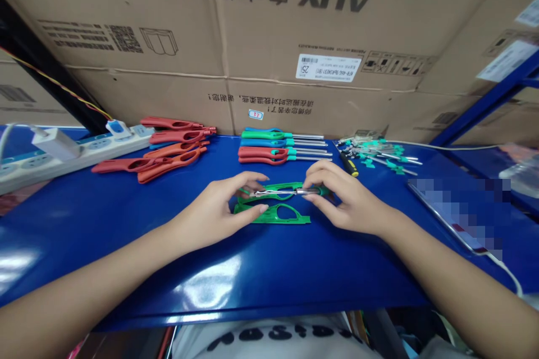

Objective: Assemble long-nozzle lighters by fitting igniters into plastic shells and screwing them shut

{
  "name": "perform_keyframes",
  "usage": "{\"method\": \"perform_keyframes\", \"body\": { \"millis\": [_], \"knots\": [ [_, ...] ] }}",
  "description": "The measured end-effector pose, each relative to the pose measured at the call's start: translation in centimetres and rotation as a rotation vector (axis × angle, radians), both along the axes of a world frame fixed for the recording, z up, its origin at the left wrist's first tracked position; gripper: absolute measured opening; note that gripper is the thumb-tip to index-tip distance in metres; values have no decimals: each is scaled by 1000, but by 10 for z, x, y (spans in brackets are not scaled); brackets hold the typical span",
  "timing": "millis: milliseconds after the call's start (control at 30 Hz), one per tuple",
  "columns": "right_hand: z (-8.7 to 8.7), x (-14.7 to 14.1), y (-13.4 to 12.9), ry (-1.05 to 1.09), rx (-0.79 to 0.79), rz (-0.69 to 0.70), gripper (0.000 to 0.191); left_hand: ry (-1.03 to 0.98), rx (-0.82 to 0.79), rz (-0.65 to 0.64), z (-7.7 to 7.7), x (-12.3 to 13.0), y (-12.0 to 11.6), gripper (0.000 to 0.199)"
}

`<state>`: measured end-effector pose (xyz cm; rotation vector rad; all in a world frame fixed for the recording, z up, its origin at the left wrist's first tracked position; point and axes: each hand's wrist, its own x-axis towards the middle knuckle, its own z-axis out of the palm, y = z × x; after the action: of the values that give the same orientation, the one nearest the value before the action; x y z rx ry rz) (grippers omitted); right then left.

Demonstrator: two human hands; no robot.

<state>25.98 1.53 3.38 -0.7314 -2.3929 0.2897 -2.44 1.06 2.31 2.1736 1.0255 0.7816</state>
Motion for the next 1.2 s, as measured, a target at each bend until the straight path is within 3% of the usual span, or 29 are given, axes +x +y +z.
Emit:
{"method": "perform_keyframes", "body": {
  "millis": [133,433,667,967,1200],
  "knots": [
    [1,0,-1,-15,-3,-1,13,-56,-32,-55,-2,6,-5,38],
    [-3,-14,-11,-138,39,53,15,-54,224,-44,-6,19,-17,23],
    [-8,-20,-15,-73,-71,99,20,-123,346,-109,-6,20,-17,11],
    [-4,-13,-7,-140,-74,-4,13,-139,401,-61,-10,17,-14,9],
    [0,-2,-4,-165,-55,-139,12,-165,425,-16,-2,15,-15,7]
  ]
}}
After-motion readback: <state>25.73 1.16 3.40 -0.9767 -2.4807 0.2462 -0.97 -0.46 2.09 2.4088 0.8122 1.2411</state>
